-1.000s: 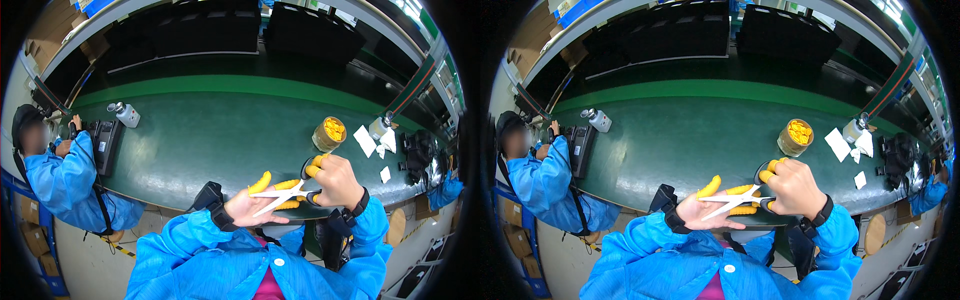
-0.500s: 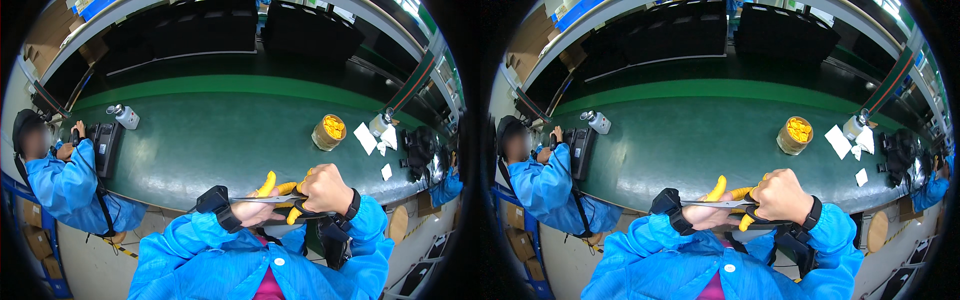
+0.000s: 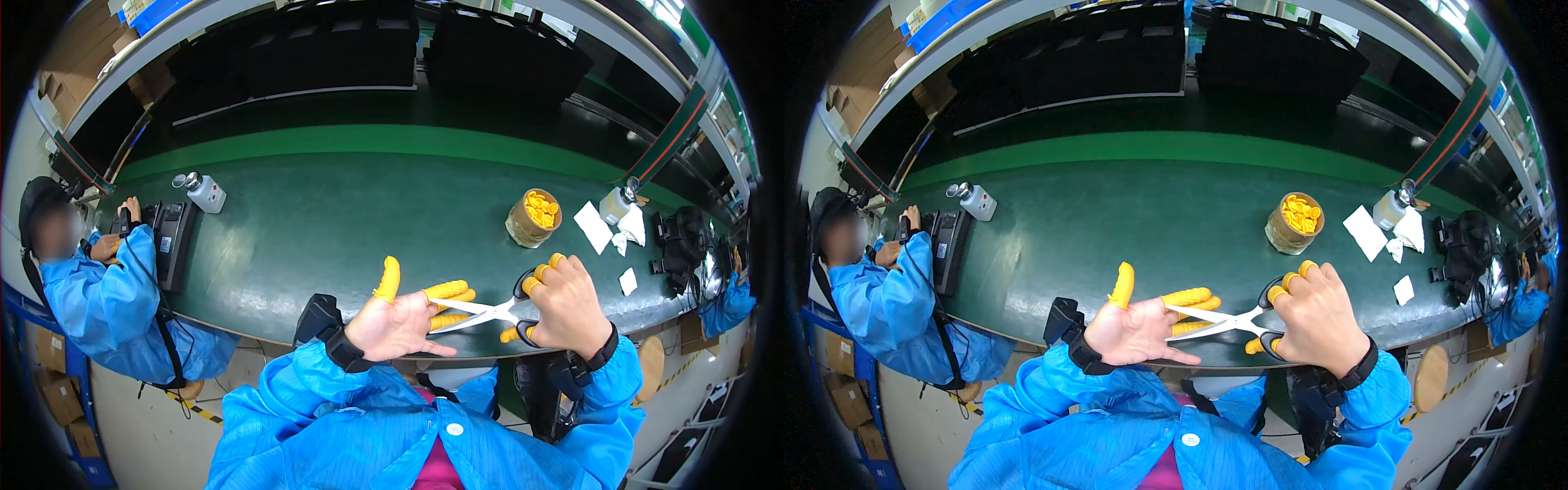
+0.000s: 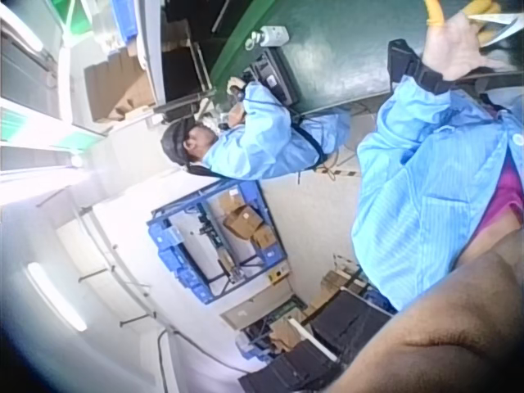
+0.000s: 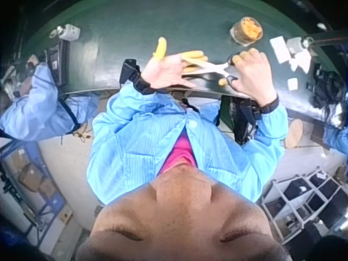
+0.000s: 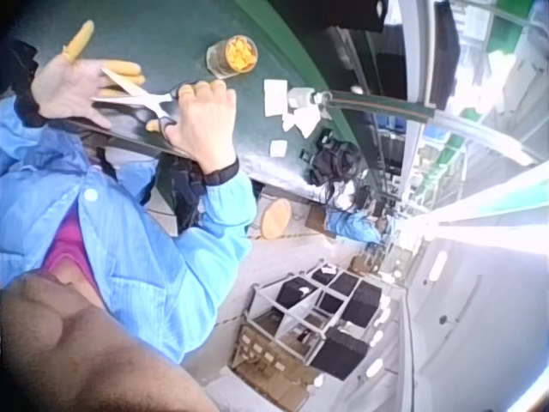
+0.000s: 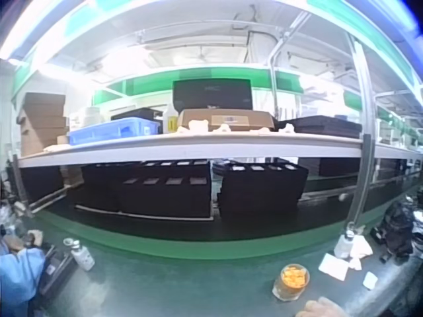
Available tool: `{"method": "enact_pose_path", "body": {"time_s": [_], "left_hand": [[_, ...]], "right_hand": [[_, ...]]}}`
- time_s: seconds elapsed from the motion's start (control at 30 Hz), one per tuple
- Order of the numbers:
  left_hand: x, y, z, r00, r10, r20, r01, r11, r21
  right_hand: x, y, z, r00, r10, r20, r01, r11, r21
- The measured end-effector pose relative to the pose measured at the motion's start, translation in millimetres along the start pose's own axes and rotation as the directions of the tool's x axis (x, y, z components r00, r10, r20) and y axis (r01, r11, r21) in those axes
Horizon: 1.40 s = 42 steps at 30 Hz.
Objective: The recorder prepares yellow finger cots and then uses scissors to adjust components for mobile phone assembly.
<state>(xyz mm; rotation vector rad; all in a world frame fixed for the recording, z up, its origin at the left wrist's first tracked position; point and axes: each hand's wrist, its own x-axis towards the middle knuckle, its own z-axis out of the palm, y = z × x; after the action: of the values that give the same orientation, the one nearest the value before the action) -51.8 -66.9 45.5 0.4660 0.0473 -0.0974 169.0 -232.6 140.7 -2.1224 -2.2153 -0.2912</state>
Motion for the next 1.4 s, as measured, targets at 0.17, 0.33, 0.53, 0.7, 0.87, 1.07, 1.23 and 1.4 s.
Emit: {"method": "enact_pose_path", "body": {"time_s": [0.17, 0.33, 0.53, 0.7, 0.87, 1.07, 1.23, 1.4], "left_hand": [[-1.8, 2.8, 0.5, 1.000, 0.007, -0.005, -0.007, 1.000, 0.008], [-3.3, 3.1, 1.0, 1.000, 0.004, -0.007, -0.003, 0.999, 0.041], [-1.4, 1.7, -0.5, 0.999, -0.021, -0.040, 0.025, 0.994, 0.109], [0.4, -10.3, -8.8, 0.978, -0.165, 0.126, 0.165, 0.986, 0.013], [1.4, -18.7, -8.8, 0.971, -0.220, 0.098, 0.225, 0.973, -0.045], [9.5, -29.1, -9.1, 0.956, -0.266, 0.128, 0.280, 0.953, -0.114], [-2.4, -9.5, -10.3, 0.996, -0.047, 0.079, 0.050, 0.998, -0.035], [-11.7, 8.2, -9.3, 0.992, 0.044, 0.120, -0.023, 0.986, -0.167]], "right_hand": [[1.2, -2.2, 2.1, 1.000, 0.023, 0.015, -0.023, 1.000, 0.006], [2.9, -3.7, 2.5, 1.000, 0.024, 0.020, -0.024, 1.000, 0.012], [4.5, -4.0, 2.0, 1.000, -0.022, -0.004, 0.022, 0.998, -0.063], [9.8, 20.6, 25.3, 0.975, -0.213, -0.058, 0.220, 0.951, 0.217], [19.5, 5.3, 37.1, 0.954, -0.277, -0.117, 0.297, 0.928, 0.225], [23.7, -9.9, 37.9, 0.916, -0.390, -0.096, 0.401, 0.905, 0.145], [14.1, -1.1, 13.3, 0.979, -0.160, -0.127, 0.168, 0.984, 0.053], [-2.2, 6.0, 13.7, 0.995, -0.022, -0.094, 0.023, 1.000, 0.008]]}}
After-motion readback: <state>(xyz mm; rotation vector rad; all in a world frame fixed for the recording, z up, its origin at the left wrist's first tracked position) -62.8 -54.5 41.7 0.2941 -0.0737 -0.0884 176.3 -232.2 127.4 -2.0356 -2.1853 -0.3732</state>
